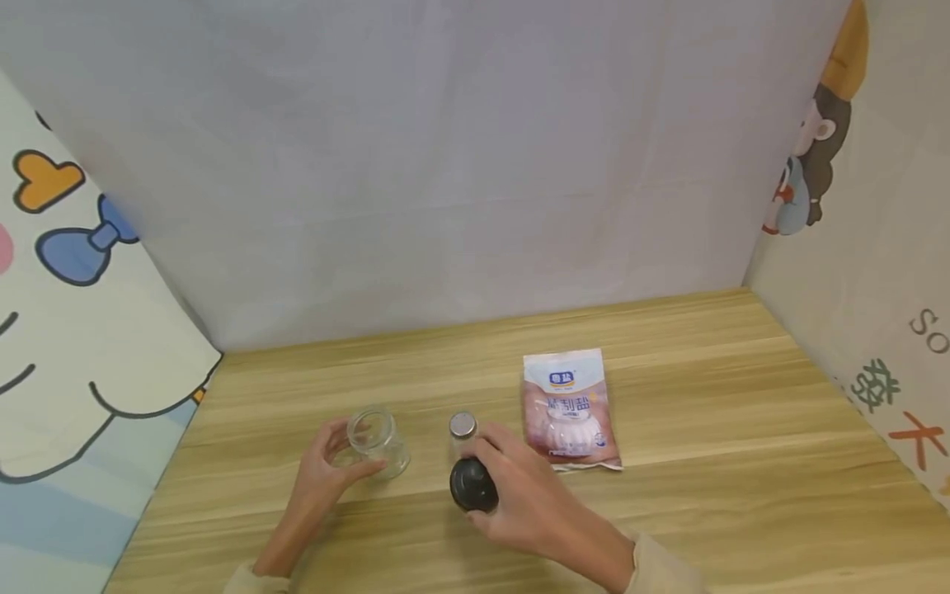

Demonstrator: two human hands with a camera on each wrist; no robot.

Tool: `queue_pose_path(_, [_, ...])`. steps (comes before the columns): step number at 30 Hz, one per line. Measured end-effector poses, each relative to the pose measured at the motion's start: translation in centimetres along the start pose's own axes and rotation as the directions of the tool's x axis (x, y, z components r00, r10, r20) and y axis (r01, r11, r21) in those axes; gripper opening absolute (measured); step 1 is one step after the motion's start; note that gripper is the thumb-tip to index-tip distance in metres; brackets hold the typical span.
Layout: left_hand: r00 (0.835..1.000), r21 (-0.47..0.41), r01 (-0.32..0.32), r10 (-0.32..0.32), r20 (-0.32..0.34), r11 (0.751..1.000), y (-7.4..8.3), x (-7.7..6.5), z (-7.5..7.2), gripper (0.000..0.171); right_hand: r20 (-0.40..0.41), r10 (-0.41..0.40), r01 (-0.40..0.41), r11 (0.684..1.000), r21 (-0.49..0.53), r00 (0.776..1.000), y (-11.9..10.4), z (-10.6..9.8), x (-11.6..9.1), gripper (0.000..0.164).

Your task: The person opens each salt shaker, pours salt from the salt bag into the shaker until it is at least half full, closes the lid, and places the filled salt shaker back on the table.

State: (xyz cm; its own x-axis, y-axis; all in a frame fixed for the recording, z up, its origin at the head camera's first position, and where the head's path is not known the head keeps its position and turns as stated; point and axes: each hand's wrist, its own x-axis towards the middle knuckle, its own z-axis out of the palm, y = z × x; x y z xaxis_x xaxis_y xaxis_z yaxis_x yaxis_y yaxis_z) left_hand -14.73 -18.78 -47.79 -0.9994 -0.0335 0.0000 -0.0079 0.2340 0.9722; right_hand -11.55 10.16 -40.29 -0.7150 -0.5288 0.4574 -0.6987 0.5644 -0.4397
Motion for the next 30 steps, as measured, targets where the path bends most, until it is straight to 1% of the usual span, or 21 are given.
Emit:
queue_pose_path(6, [1.000,0.007,0.005,-0.005,0.003,1.000,0.0,0.1,0.0,0.070,0.026,0.060,-0.060,0.998,-0.008,0.998,0.9,-0.6,-1.8,0.058])
queue_pose_path(13, [1.000,0.013,0.014,-0.014,0.006,1.000,0.1,0.1,-0.1,0.071,0.050,0.118,-0.116,0.992,-0.048,0.992,2.0,-1.7,-3.7,0.059])
queue_pose_path(16, [1.000,0.020,0.004,-0.004,0.014,1.000,0.4,-0.1,0.0,0.070,0.058,0.148,-0.144,0.987,-0.071,0.987,2.6,-2.3,-4.5,0.060])
queue_pose_path(17, [1.000,0.020,0.007,-0.007,0.019,1.000,0.9,-0.2,0.0,0.070,0.058,0.155,-0.150,0.986,-0.078,0.986,2.8,-2.5,-4.8,0.059])
queue_pose_path(19, [1.000,0.022,0.009,-0.010,0.028,1.000,2.0,-0.5,0.0,0.070,0.050,0.157,-0.152,0.984,-0.095,0.986,3.2,-2.9,-5.4,0.059])
queue_pose_path(21, [1.000,0.028,0.008,-0.009,0.030,1.000,2.1,-0.5,0.0,0.070,0.042,0.157,-0.152,0.983,-0.107,0.987,3.6,-3.0,-6.0,0.060])
queue_pose_path(23, [0.999,0.030,0.025,-0.026,0.023,0.999,2.2,-0.5,0.1,0.071,0.031,0.146,-0.141,0.983,-0.121,0.989,4.1,-3.1,-6.7,0.061])
queue_pose_path(26, [1.000,0.039,0.021,-0.022,0.007,0.999,0.9,0.0,0.1,0.072,0.038,0.141,-0.134,0.980,-0.149,0.989,4.7,-3.1,-7.7,0.063])
queue_pose_path(30, [1.000,0.049,0.021,-0.021,0.010,0.999,0.9,0.1,0.2,0.072,0.068,0.138,-0.125,0.978,-0.168,0.988,5.4,-3.3,-9.1,0.062])
